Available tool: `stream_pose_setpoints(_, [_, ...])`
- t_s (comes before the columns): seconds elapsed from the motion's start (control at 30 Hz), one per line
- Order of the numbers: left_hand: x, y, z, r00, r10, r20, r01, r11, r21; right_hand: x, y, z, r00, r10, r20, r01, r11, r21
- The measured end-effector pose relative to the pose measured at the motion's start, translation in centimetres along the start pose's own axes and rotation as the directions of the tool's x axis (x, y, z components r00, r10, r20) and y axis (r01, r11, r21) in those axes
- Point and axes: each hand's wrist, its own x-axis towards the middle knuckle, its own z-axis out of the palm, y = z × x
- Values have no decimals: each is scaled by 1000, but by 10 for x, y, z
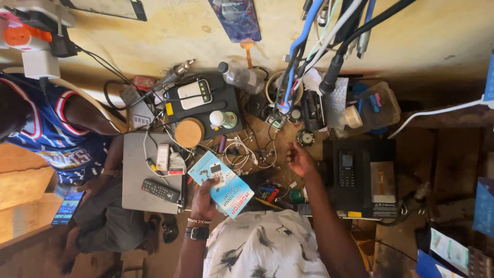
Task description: Searching for and inspecting small electronic components on a cluttered repair workbench
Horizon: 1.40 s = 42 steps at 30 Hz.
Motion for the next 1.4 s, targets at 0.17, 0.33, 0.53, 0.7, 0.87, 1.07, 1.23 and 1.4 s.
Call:
stream_pose_setpoints(0.17, [2,0,-7,999,31,19,-31,1000,1,9,20,-12,997,-42,-71,34,993,-115])
stream_pose_setpoints(0.33, [6,-4,-11,1000,2,18,-2,1000,14,0,58,-47,968,-234,-91,195,930,-312])
stream_pose_setpoints(0.53, [1,-5,-8,999,-47,0,47,999,5,-20,43,-88,849,-479,-222,312,795,-521])
stream_pose_setpoints(0.7, [-5,-11,0,997,-64,34,63,998,20,-99,-3,2,760,-647,-65,236,367,-900])
stream_pose_setpoints(0.87, [-37,7,18,995,-6,101,6,1000,-1,-57,21,-19,837,-465,289,227,-186,-956])
stream_pose_setpoints(1.07, [-38,1,-6,996,-56,67,56,998,-4,-38,17,10,874,-438,211,157,-156,-975])
stream_pose_setpoints(1.23, [-43,0,-17,998,-42,47,43,999,-11,-73,-9,32,762,-610,217,272,-3,-962])
stream_pose_setpoints(1.4, [-70,9,-3,999,-44,20,45,996,-80,-57,-12,-14,657,-748,89,221,79,-972])
